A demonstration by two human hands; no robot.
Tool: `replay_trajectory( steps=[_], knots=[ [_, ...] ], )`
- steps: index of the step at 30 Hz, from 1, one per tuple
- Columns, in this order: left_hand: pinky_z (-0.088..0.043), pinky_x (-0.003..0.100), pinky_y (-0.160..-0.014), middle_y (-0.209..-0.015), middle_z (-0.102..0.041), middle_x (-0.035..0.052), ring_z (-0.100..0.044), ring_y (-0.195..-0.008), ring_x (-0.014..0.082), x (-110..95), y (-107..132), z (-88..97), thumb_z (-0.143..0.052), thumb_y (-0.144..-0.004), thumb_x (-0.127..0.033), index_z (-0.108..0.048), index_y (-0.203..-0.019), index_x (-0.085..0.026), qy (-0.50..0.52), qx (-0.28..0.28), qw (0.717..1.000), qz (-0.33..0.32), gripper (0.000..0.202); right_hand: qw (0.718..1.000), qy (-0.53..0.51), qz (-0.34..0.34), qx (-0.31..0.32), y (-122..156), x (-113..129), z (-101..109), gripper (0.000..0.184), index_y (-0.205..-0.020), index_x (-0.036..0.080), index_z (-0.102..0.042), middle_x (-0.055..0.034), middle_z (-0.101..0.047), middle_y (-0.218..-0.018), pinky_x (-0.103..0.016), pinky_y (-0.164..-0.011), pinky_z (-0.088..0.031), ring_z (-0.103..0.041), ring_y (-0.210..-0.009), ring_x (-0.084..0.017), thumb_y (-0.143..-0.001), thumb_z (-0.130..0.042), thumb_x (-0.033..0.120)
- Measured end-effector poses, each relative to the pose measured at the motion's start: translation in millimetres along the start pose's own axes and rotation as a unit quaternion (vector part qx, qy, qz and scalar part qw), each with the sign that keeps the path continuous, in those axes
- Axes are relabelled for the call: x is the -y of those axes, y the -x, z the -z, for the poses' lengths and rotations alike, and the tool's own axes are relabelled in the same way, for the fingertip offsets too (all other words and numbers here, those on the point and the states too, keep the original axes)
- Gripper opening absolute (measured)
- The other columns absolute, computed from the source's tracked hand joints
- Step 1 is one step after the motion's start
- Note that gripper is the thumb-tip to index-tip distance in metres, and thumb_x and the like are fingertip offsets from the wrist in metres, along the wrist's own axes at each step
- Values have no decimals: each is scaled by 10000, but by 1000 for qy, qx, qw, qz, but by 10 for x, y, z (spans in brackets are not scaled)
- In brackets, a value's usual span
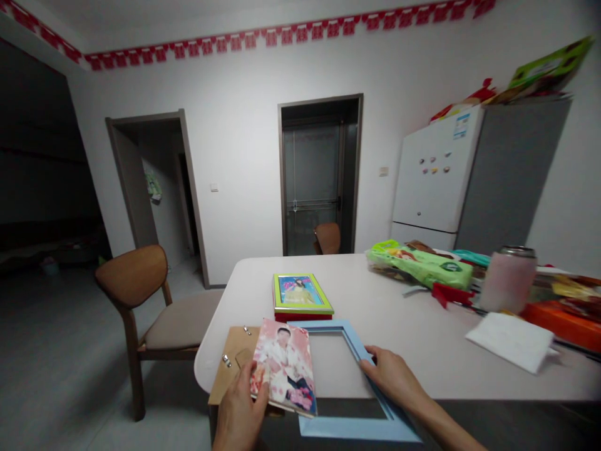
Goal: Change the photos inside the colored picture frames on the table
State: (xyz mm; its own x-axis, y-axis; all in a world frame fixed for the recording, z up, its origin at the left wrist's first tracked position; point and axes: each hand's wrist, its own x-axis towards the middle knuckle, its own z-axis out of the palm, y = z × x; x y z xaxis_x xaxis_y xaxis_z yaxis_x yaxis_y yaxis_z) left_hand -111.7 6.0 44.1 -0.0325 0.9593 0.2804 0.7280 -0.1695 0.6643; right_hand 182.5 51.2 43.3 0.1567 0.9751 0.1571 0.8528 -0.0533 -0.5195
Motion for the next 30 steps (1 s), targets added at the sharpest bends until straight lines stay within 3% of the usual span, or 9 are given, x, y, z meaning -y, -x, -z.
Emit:
replay_trajectory(
  steps=[9, 12, 16, 19, 21, 24, 26, 28, 30],
  knots=[
    [-385, 369, -767, -914, -584, 101, -519, -886, 257, -144, 80, 141, -400, -749, -325, -546, -983, -165, -183, 7, 982, -37, 319, 996, 82, 19, 8, 12, 0, -47, 359, -913, 105, -610, -139, -642, -865, -285, -721, -395, -584, -815, -222, -690, -386, 276],
    [-327, 393, -881, -1104, -516, 125, -436, -1040, 275, -181, 101, 115, -462, -701, -313, -505, -1078, -152, -156, 27, 983, -88, 412, 996, 89, 21, 9, 8, -7, -53, 368, -929, 98, -602, -151, -637, -878, -293, -731, -393, -580, -833, -230, -693, -387, 282],
    [-197, 409, -991, -1307, -328, 100, -260, -1200, 270, -277, 120, -29, -505, -606, -205, -407, -1196, -163, -114, 136, 972, -156, 600, 996, 88, 18, 15, 13, -9, -57, 361, -926, 108, -598, -148, -631, -868, -302, -743, -392, -574, -829, -230, -703, -386, 296],
    [-190, 442, -991, -1284, -366, 98, -285, -1190, 272, -329, 91, -134, -459, -592, -136, -434, -1179, -167, -115, 171, 964, -167, 589, 995, 99, 24, -7, 37, 44, -32, 371, -946, 98, -587, -157, -607, -889, -333, -757, -393, -558, -842, -245, -699, -394, 297],
    [-228, 433, -981, -1244, -422, 98, -343, -1160, 259, -331, 38, -153, -425, -619, -122, -469, -1152, -166, -96, 146, 969, -172, 537, 994, 78, 59, -51, 67, 137, 7, 382, -975, 88, -577, -164, -580, -957, -353, -816, -371, -527, -904, -252, -680, -419, 272],
    [-291, 372, -962, -1185, -492, 74, -418, -1109, 212, -349, -71, -91, -385, -684, -138, -493, -1125, -176, 21, 38, 987, -158, 455, 990, -58, 110, -65, 154, 369, 54, 374, -992, 123, -572, -126, -572, -1006, -335, -855, -363, -517, -918, -220, -677, -443, 278],
    [-333, 346, -931, -1125, -544, 67, -465, -1061, 202, -425, -130, -40, -372, -747, -203, -515, -1089, -172, 153, -47, 981, -109, 372, 976, -197, 90, 13, 237, 557, 36, 357, -973, 144, -574, -96, -606, -928, -308, -733, -437, -557, -801, -189, -692, -443, 321],
    [-386, 338, -873, -1044, -592, 80, -513, -998, 216, -554, -151, -44, -384, -782, -312, -536, -1041, -147, 309, -85, 947, -37, 343, 936, -334, 25, 106, 318, 728, -32, 366, -967, 137, -560, -84, -623, -853, -269, -575, -461, -576, -676, -160, -695, -453, 356],
    [-419, 326, -824, -988, -616, 91, -542, -951, 228, -695, -129, -125, -421, -768, -406, -533, -1025, -126, 460, -69, 885, 17, 396, 874, -457, -43, 157, 368, 840, -117, 378, -975, 132, -535, -86, -627, -842, -242, -518, -456, -586, -629, -139, -705, -450, 383]
  ],
)
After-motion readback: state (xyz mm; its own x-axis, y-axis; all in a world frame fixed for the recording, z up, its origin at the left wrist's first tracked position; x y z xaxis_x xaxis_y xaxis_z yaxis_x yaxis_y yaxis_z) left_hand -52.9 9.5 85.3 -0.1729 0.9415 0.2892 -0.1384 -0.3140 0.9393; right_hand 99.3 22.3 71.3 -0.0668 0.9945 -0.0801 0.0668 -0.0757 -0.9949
